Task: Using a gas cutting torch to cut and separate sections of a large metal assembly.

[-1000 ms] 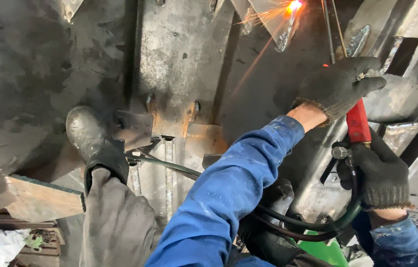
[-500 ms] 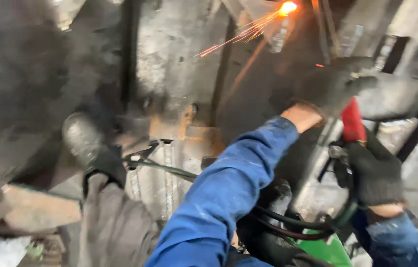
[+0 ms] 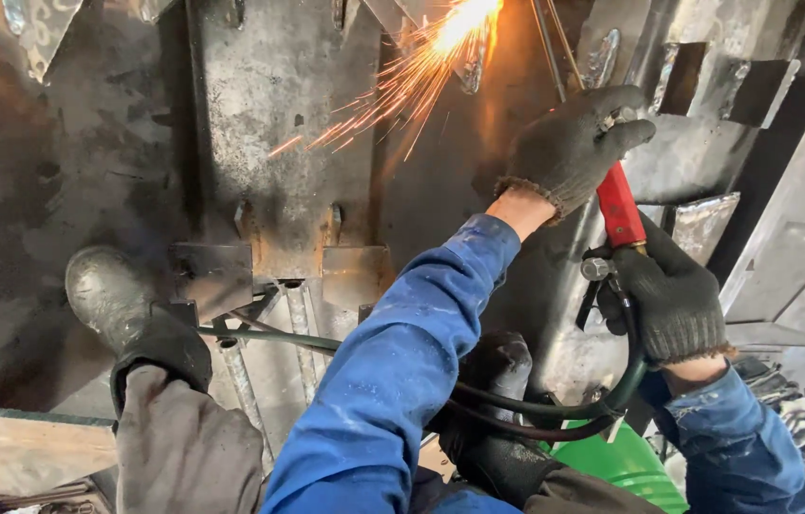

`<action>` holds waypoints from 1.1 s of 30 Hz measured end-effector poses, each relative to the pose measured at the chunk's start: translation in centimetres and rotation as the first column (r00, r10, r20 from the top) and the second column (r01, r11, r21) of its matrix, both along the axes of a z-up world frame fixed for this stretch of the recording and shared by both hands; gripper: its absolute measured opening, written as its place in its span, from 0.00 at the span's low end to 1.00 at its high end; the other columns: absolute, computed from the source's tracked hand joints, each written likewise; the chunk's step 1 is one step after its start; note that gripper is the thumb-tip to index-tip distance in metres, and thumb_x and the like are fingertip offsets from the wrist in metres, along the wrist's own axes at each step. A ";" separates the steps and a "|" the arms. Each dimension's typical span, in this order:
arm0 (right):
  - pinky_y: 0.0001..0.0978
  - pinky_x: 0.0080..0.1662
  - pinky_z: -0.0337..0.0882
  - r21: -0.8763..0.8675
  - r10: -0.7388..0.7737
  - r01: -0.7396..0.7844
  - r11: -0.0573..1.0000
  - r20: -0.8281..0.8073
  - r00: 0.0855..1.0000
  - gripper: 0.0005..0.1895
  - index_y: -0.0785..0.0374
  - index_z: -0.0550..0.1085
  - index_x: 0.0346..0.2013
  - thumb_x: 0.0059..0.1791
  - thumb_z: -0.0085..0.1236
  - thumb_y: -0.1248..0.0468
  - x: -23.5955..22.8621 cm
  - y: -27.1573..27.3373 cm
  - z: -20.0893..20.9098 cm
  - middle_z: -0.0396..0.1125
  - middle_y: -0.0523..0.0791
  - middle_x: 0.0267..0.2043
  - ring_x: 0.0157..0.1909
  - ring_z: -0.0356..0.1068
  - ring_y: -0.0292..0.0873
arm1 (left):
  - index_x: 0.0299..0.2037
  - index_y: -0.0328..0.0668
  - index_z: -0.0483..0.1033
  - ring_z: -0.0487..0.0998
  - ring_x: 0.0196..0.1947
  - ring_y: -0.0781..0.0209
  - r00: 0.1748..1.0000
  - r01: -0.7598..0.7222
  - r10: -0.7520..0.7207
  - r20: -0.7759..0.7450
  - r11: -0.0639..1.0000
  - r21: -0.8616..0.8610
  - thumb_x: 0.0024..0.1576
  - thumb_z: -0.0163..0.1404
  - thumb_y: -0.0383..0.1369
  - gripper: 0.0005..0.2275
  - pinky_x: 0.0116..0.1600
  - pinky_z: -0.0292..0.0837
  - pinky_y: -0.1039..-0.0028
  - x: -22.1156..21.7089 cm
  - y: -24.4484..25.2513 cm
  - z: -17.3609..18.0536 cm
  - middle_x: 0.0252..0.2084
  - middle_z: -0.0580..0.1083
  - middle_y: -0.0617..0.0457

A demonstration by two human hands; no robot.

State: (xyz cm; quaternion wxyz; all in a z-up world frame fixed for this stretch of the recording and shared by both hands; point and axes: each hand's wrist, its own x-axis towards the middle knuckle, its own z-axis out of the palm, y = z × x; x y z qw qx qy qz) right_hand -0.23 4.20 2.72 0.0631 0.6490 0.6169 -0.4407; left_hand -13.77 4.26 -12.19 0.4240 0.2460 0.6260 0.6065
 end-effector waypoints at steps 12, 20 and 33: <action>0.27 0.22 0.63 0.019 0.067 -0.068 0.998 0.034 0.997 0.23 0.59 0.74 0.63 0.53 0.52 0.63 -0.2 0.0 0.0 0.70 0.42 0.25 0.18 0.62 0.32 | 0.56 0.54 0.77 0.86 0.45 0.57 0.996 -0.060 0.067 -0.059 0.993 0.106 0.58 0.52 0.51 0.20 0.52 0.79 0.66 0.4 0.1 -1.2 0.46 0.83 0.53; 0.26 0.22 0.61 0.009 0.007 -0.007 1.000 -0.009 1.000 0.22 0.59 0.75 0.62 0.52 0.52 0.64 -0.8 -0.4 0.4 0.69 0.42 0.26 0.18 0.62 0.32 | 0.53 0.58 0.78 0.87 0.42 0.61 0.998 -0.064 0.064 -0.007 0.996 0.070 0.58 0.53 0.49 0.17 0.50 0.80 0.68 0.3 -0.3 -0.1 0.46 0.83 0.55; 0.27 0.22 0.64 -0.016 -0.048 0.048 0.999 -0.021 0.999 0.26 0.57 0.72 0.67 0.52 0.52 0.65 0.0 -0.1 -0.2 0.70 0.43 0.28 0.20 0.64 0.34 | 0.53 0.57 0.79 0.86 0.39 0.62 0.997 -0.073 0.074 -0.021 0.996 0.059 0.58 0.54 0.49 0.16 0.47 0.80 0.69 0.2 -0.4 0.0 0.43 0.83 0.55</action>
